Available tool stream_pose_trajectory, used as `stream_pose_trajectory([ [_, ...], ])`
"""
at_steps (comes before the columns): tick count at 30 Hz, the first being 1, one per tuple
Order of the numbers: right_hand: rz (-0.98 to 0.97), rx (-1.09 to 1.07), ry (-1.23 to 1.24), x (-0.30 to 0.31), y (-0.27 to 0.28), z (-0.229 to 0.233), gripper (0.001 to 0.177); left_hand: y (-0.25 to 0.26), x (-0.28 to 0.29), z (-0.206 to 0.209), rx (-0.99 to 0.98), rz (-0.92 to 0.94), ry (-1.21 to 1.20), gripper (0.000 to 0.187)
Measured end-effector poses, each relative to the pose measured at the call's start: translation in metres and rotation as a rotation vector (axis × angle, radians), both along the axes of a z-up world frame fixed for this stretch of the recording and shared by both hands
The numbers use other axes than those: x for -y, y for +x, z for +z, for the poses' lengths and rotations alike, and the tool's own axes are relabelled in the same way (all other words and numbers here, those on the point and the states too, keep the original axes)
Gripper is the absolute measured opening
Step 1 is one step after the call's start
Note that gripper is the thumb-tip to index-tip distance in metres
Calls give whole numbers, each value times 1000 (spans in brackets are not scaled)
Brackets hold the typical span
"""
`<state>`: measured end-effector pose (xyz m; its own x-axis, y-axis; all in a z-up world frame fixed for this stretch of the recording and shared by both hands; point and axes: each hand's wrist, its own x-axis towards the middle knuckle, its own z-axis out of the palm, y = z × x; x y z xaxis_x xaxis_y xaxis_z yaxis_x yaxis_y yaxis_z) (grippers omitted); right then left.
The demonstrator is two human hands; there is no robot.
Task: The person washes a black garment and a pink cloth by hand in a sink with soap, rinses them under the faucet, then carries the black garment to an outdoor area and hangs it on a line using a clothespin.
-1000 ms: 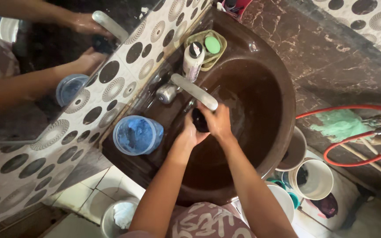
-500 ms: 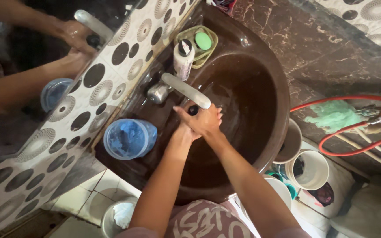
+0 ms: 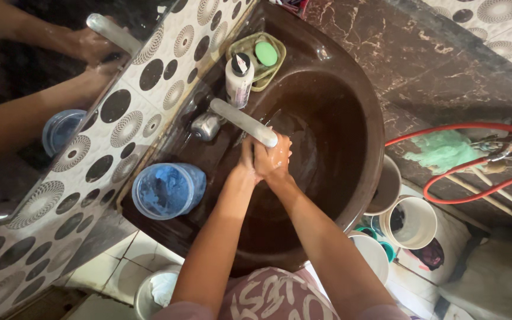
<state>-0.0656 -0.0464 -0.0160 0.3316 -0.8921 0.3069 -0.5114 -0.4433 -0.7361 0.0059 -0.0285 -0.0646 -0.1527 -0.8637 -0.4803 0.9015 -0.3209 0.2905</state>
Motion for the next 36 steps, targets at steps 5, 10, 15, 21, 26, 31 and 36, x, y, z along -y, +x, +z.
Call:
stream_pose_trajectory([
  [5,11,32,330,1,-17,4,36,-1,-6,19,-63,15,138,53],
  [10,-9,-148,136,-9,-47,17,41,1,-21,6,-200,189,183,51],
  [15,49,50,630,-14,-76,29,32,4,-31,6,104,19,77,46],
  [21,-231,685,871,-24,-86,34,20,0,-39,26,326,23,243,46],
  [26,-255,917,839,-32,-86,59,15,-3,-55,35,243,61,62,45],
  [31,-218,531,508,-30,-93,77,26,1,-60,49,491,40,80,55],
  [36,-58,455,418,-18,-95,121,28,11,-70,76,636,-185,-5,87],
])
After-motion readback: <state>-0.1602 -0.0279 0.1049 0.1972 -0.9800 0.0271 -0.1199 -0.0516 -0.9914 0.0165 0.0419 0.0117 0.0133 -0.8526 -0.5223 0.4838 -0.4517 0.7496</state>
